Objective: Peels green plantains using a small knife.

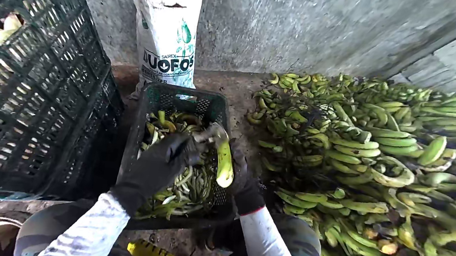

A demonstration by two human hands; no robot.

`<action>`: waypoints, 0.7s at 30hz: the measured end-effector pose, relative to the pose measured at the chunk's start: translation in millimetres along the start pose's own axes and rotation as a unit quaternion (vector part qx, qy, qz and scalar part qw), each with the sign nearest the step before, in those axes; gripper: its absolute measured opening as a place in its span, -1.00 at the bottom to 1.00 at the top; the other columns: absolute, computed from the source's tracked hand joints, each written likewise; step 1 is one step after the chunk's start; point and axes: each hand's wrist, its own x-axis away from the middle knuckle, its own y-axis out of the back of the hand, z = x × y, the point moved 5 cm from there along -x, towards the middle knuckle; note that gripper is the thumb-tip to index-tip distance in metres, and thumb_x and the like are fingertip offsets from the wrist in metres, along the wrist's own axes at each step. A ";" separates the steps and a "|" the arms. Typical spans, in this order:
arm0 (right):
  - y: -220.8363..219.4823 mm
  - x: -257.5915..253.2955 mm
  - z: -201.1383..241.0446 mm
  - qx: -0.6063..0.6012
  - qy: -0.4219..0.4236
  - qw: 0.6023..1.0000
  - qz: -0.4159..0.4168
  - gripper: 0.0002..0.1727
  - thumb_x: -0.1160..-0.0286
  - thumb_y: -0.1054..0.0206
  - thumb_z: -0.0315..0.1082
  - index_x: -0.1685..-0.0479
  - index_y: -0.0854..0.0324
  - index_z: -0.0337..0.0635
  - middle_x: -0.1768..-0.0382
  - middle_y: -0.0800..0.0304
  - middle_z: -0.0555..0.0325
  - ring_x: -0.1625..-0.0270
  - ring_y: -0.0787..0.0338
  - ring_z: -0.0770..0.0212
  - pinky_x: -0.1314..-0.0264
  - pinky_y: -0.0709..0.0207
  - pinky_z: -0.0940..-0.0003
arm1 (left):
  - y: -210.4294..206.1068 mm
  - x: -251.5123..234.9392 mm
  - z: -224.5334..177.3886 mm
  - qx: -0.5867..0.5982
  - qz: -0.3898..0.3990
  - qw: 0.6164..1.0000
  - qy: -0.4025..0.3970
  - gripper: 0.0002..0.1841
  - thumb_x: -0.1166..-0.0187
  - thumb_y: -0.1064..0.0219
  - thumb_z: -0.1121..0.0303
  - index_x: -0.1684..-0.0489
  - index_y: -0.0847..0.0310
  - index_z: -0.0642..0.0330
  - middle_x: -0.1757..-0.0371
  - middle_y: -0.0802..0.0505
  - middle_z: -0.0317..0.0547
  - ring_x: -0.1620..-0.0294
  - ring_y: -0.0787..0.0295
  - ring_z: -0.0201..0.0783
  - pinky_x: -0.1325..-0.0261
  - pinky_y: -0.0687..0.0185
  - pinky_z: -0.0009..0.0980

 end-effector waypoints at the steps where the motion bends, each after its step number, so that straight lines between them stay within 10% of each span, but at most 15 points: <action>1: 6.6 -4.5 2.5 0.005 -0.001 1.000 -0.010 -0.56 -0.80 0.03 0.02 -0.16 -0.56 -0.14 0.22 -0.81 0.23 0.16 -0.81 0.42 0.04 -0.76 0.42 | -11.8 6.9 -7.1 0.026 0.053 0.998 -0.012 -0.38 -0.62 -0.21 -0.27 -0.51 -0.59 -0.12 -0.11 -0.85 -0.18 -0.03 -0.81 -0.26 -0.16 -0.75 -0.06; 6: 5.3 0.3 10.6 -0.019 -0.053 0.998 -0.037 -0.61 -0.79 0.01 -0.06 -0.18 -0.51 -0.17 0.28 -0.79 0.22 0.26 -0.80 0.42 0.18 -0.75 0.45 | -45.7 12.5 -13.1 -0.022 0.155 0.988 0.005 -0.36 -0.61 -0.31 -0.18 -0.63 -0.49 -0.11 -0.39 -0.75 -0.08 -0.38 -0.71 -0.12 -0.50 -0.56 0.02; 11: -21.2 7.1 -9.3 -0.068 -0.020 0.997 0.042 -0.56 -0.86 0.12 -0.06 -0.28 -0.54 -0.14 0.10 -0.83 0.17 0.07 -0.83 0.38 -0.04 -0.76 0.40 | -9.8 -15.3 -0.3 -0.180 -0.095 0.979 -0.007 -0.43 -0.58 -0.40 -0.03 -0.54 -0.61 0.01 -0.27 -0.78 0.27 -0.22 -0.75 0.34 -0.21 -0.59 0.36; 15: -9.5 15.9 -7.4 -0.093 0.014 0.993 0.064 -0.47 -0.68 -0.17 0.16 -0.26 -0.58 -0.12 0.05 -0.86 0.18 0.02 -0.85 0.35 -0.09 -0.78 0.33 | 35.5 -28.4 19.3 -0.072 -0.189 0.976 0.077 -0.38 -0.71 -0.20 -0.13 -0.63 -0.42 0.03 -0.36 -0.70 0.25 -0.23 -0.74 0.27 -0.21 -0.60 0.39; 18: 0.4 4.1 10.6 -0.109 0.021 0.994 0.018 -0.53 -0.41 -0.43 0.17 0.01 -0.67 -0.03 0.33 -0.85 0.22 0.37 -0.84 0.36 0.33 -0.79 0.38 | 19.0 -8.8 -2.8 -0.034 -0.085 0.994 0.056 -0.48 -0.74 -0.15 -0.12 -0.53 -0.51 -0.06 -0.07 -0.84 0.07 0.00 -0.82 0.07 -0.05 -0.68 0.27; 21: 5.5 -10.2 35.1 0.017 0.084 0.995 -0.053 -0.55 -0.66 -0.14 0.03 -0.28 -0.51 -0.11 0.19 -0.78 0.24 0.21 -0.79 0.41 0.11 -0.76 0.42 | -16.1 12.2 -24.3 0.027 0.051 0.998 0.016 -0.41 -0.66 -0.16 -0.25 -0.53 -0.53 -0.14 -0.01 -0.86 -0.17 0.11 -0.82 -0.23 -0.03 -0.76 -0.03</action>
